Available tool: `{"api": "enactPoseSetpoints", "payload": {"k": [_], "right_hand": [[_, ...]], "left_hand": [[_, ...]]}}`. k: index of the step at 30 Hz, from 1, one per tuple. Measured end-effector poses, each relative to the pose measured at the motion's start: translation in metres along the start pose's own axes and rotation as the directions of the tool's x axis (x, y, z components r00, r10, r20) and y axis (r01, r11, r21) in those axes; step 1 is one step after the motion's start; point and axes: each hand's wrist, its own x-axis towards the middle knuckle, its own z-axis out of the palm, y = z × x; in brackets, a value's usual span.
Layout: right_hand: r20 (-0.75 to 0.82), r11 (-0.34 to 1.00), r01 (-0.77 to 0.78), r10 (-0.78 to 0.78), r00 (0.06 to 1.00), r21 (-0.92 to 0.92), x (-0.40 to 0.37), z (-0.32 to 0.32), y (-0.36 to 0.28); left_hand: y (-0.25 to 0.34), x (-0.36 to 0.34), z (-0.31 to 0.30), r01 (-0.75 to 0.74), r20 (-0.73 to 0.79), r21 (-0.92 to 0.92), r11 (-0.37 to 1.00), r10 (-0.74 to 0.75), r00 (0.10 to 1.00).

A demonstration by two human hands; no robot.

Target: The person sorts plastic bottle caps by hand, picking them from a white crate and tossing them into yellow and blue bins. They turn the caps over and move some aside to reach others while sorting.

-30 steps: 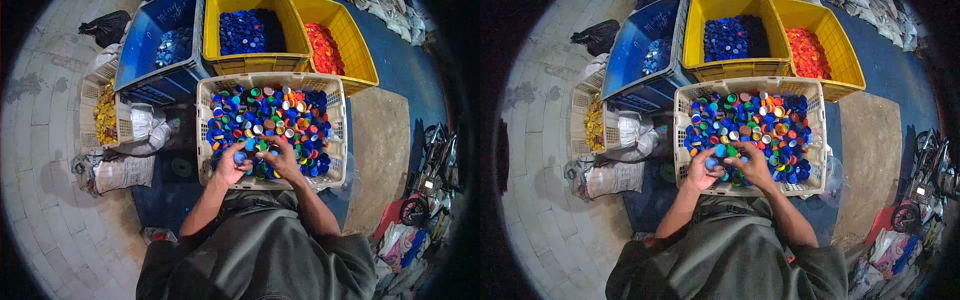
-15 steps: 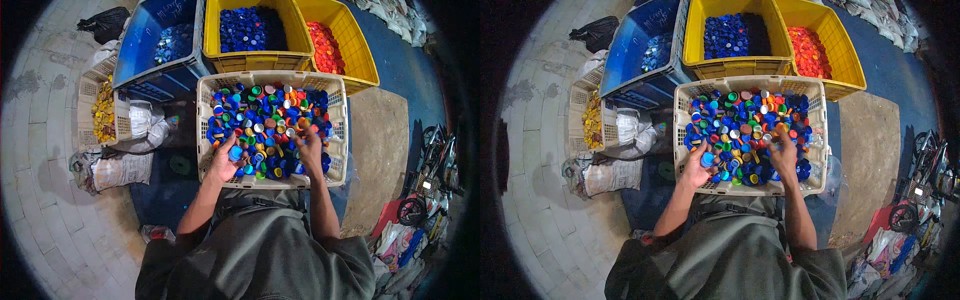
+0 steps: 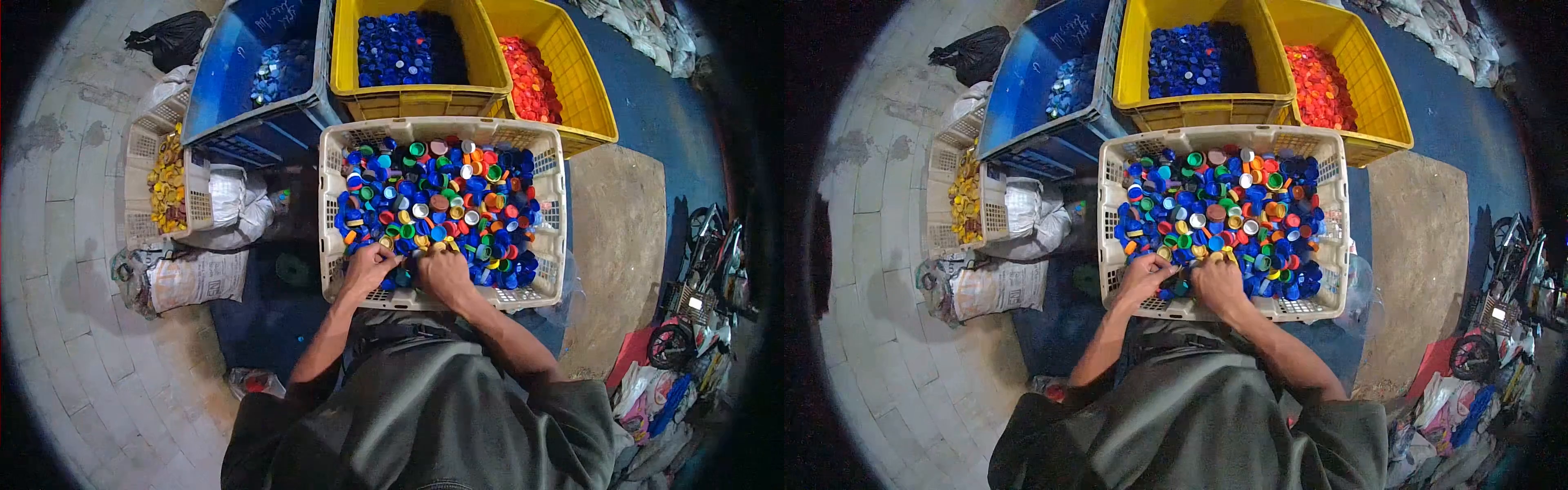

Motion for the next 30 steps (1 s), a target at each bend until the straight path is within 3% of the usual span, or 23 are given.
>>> {"api": "enactPoseSetpoints", "payload": {"k": [2, 5, 8, 11, 15, 18, 19, 22, 23, 25, 26, 27, 30], "right_hand": [[-0.016, 0.995, 0.016, -0.017, 1.0, -0.094, -0.003, 0.004, -0.011], [0.039, 0.993, 0.001, 0.004, 0.999, -0.119, 0.001, 0.009, -0.018], [0.077, 0.988, -0.006, 0.018, 0.997, -0.157, 0.003, 0.003, -0.024], [0.063, 0.995, -0.005, 0.012, 0.998, -0.099, 0.003, 0.01, -0.029], [0.096, 0.992, 0.037, -0.026, 0.995, -0.119, 0.007, 0.006, -0.028], [0.058, 0.97, 0.083, -0.072, 0.996, -0.228, 0.005, 0.007, -0.03], [0.048, 0.982, 0.071, -0.063, 0.997, -0.178, 0.005, 0.009, -0.028], [0.033, 0.998, -0.056, 0.055, 0.998, 0.039, 0.001, 0.017, -0.017], [-0.036, 0.997, -0.079, 0.079, 0.996, -0.017, -0.003, 0.007, -0.012], [0.104, 0.942, -0.199, 0.176, 0.979, 0.272, -0.01, -0.038, 0.0], [0.183, 0.878, -0.267, 0.209, 0.961, 0.398, -0.014, -0.051, 0.008], [-0.024, 0.798, -0.133, 0.182, 0.983, 0.587, -0.016, -0.041, 0.02], [0.023, 0.424, -0.123, 0.234, 0.972, 0.897, -0.027, -0.047, 0.044]], "left_hand": [[0.001, -0.002, -0.002, 0.051, -0.015, -0.189, 0.981, -0.055, 0.998], [-0.001, 0.003, -0.005, -0.038, -0.09, -0.245, 0.969, 0.016, 0.996], [0.011, 0.003, -0.011, -0.06, -0.099, -0.182, 0.981, 0.043, 0.994], [0.025, 0.006, -0.008, -0.228, -0.194, -0.078, 0.971, 0.209, 0.958], [0.026, 0.029, -0.001, -0.334, -0.277, 0.2, 0.921, 0.381, 0.882], [0.04, 0.04, -0.004, -0.314, -0.289, 0.112, 0.943, 0.333, 0.897], [0.032, 0.048, -0.006, -0.362, -0.312, 0.138, 0.922, 0.387, 0.868], [0.028, 0.061, -0.019, -0.266, -0.365, 0.247, 0.932, 0.344, 0.865], [0.026, 0.067, -0.023, -0.262, -0.351, 0.292, 0.92, 0.358, 0.865], [0.027, 0.075, -0.028, -0.262, -0.347, 0.349, 0.9, 0.384, 0.855], [0.03, 0.08, -0.029, -0.264, -0.344, 0.374, 0.889, 0.397, 0.851], [0.034, 0.083, -0.03, -0.271, -0.319, 0.443, 0.855, 0.433, 0.843], [0.039, 0.104, -0.024, -0.339, -0.253, 0.472, 0.814, 0.494, 0.832]]}}
